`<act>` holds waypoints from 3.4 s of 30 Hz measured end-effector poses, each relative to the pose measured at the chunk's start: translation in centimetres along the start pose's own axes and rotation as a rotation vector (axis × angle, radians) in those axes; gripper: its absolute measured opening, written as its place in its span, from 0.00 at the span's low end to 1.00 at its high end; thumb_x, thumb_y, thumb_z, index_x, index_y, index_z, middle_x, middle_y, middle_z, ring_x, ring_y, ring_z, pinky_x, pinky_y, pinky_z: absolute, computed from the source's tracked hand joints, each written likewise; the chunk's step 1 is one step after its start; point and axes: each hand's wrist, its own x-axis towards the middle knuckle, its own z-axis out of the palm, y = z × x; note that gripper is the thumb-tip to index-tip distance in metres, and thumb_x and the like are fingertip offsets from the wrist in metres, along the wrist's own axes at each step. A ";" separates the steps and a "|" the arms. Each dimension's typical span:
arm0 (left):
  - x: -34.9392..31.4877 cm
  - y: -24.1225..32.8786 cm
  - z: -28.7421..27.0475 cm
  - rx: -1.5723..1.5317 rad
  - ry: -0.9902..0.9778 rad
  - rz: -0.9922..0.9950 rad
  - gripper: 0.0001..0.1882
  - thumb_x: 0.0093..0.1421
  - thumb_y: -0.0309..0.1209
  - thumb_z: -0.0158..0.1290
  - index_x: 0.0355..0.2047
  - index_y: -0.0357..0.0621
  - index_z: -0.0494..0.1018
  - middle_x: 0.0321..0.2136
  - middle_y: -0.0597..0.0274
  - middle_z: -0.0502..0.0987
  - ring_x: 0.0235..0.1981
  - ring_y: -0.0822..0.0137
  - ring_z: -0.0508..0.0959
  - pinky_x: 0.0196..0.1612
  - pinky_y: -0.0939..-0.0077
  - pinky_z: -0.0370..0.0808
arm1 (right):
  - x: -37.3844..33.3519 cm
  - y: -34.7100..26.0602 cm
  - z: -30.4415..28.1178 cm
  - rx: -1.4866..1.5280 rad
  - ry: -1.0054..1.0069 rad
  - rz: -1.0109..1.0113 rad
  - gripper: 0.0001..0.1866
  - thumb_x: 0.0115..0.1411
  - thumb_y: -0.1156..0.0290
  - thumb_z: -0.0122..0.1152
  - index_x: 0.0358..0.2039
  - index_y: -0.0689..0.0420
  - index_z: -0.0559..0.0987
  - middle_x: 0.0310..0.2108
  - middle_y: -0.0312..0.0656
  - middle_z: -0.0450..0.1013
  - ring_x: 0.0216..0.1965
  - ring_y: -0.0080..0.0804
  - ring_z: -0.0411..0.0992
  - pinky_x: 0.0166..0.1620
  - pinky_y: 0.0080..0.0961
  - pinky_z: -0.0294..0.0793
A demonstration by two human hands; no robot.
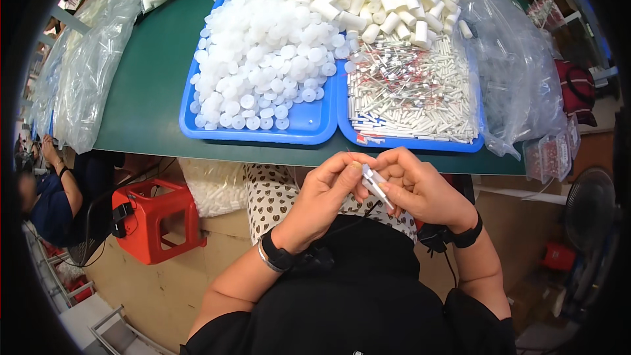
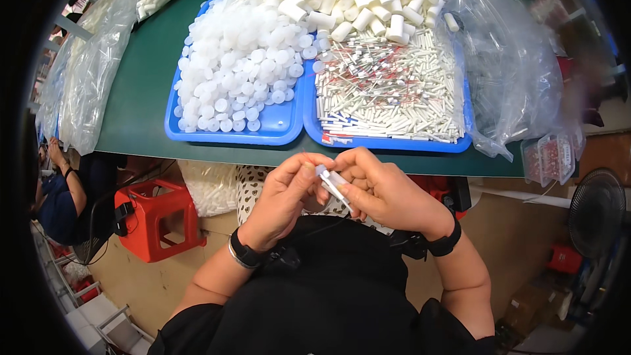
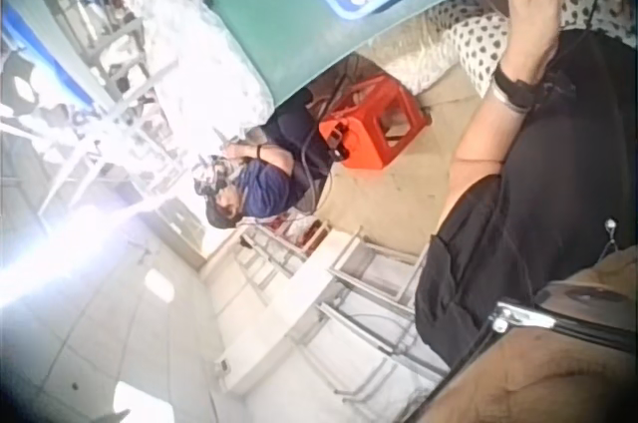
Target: The person repeatedly picks up a white plastic cap and a cotton swab, then inserts the swab into the cap. The person handles the items one at a time, performing the insertion action continuously throughout the clip. The workspace contains trays of caps and swabs, and the person is seated at a green table.
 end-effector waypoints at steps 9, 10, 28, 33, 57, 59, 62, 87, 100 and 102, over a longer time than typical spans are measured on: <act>0.2 -1.3 0.0 0.103 0.020 0.008 0.17 0.71 0.34 0.44 0.54 0.35 0.70 0.35 0.66 0.76 0.30 0.80 0.72 0.36 0.85 0.72 | 0.1 1.8 -0.4 0.505 -0.021 0.020 0.07 0.67 0.75 0.50 0.40 0.59 0.62 0.32 0.44 0.74 0.28 0.26 0.77 0.30 0.23 0.80; 0.3 -1.3 0.2 0.067 0.040 -0.011 0.17 0.70 0.33 0.45 0.54 0.35 0.69 0.37 0.64 0.77 0.30 0.79 0.73 0.37 0.85 0.72 | 0.0 1.8 -0.3 0.540 0.010 0.032 0.07 0.67 0.76 0.50 0.39 0.58 0.62 0.33 0.45 0.74 0.28 0.26 0.77 0.30 0.23 0.80; 0.2 -0.4 0.3 -0.227 -0.096 -0.128 0.12 0.69 0.32 0.46 0.50 0.45 0.65 0.40 0.56 0.76 0.30 0.75 0.73 0.34 0.81 0.72 | -3.7 4.9 -17.4 -1.582 0.920 0.289 0.09 0.55 0.73 0.60 0.35 0.64 0.74 0.35 0.55 0.74 0.38 0.58 0.73 0.40 0.47 0.72; 0.3 0.4 0.4 -0.241 -0.064 -0.118 0.12 0.70 0.34 0.46 0.47 0.38 0.69 0.37 0.60 0.76 0.29 0.77 0.72 0.33 0.83 0.69 | -3.8 2.9 -14.7 -1.300 1.071 -0.004 0.11 0.57 0.73 0.60 0.39 0.64 0.72 0.33 0.54 0.73 0.34 0.51 0.75 0.37 0.42 0.74; -0.1 -2.7 -0.2 0.210 -0.010 0.186 0.17 0.64 0.22 0.45 0.53 0.39 0.66 0.52 0.61 0.66 0.47 0.72 0.72 0.50 0.78 0.70 | 1.0 3.3 2.1 -0.759 0.366 -0.705 0.15 0.55 0.79 0.62 0.43 0.64 0.71 0.33 0.49 0.72 0.32 0.45 0.75 0.32 0.34 0.74; 0.2 -2.6 0.5 0.266 -0.084 0.290 0.24 0.61 0.20 0.46 0.59 0.39 0.63 0.57 0.59 0.64 0.56 0.67 0.69 0.57 0.76 0.68 | 1.3 3.3 2.4 -0.758 0.340 -0.728 0.16 0.54 0.79 0.62 0.43 0.63 0.71 0.33 0.48 0.72 0.33 0.47 0.74 0.32 0.35 0.74; 0.3 -2.4 0.3 0.182 -0.184 0.225 0.30 0.60 0.20 0.45 0.64 0.38 0.57 0.65 0.56 0.57 0.64 0.61 0.62 0.66 0.68 0.58 | 1.6 4.2 3.2 -0.677 0.348 -0.682 0.15 0.54 0.79 0.61 0.42 0.63 0.71 0.34 0.50 0.73 0.34 0.48 0.75 0.34 0.37 0.73; 0.1 -3.8 0.0 -0.684 -0.124 0.064 0.18 0.70 0.41 0.44 0.58 0.55 0.64 0.68 0.58 0.53 0.68 0.53 0.54 0.69 0.55 0.54 | 4.1 3.7 7.1 -0.839 0.642 -0.645 0.10 0.59 0.73 0.61 0.37 0.64 0.74 0.24 0.46 0.74 0.20 0.43 0.74 0.23 0.32 0.71; 0.0 -2.5 -1.0 -0.533 -0.094 -0.013 0.30 0.71 0.52 0.30 0.63 0.44 0.58 0.65 0.59 0.59 0.66 0.58 0.58 0.68 0.58 0.57 | 4.1 4.0 5.6 -0.951 0.551 -0.657 0.14 0.56 0.72 0.64 0.40 0.64 0.72 0.24 0.45 0.71 0.22 0.41 0.73 0.24 0.32 0.71; -0.1 -2.7 -0.5 -0.550 -0.086 0.020 0.29 0.72 0.51 0.30 0.61 0.45 0.60 0.65 0.59 0.58 0.66 0.57 0.58 0.68 0.57 0.57 | 3.9 3.6 5.6 -1.002 0.549 -0.676 0.14 0.56 0.72 0.64 0.40 0.65 0.73 0.23 0.45 0.71 0.20 0.41 0.73 0.23 0.32 0.70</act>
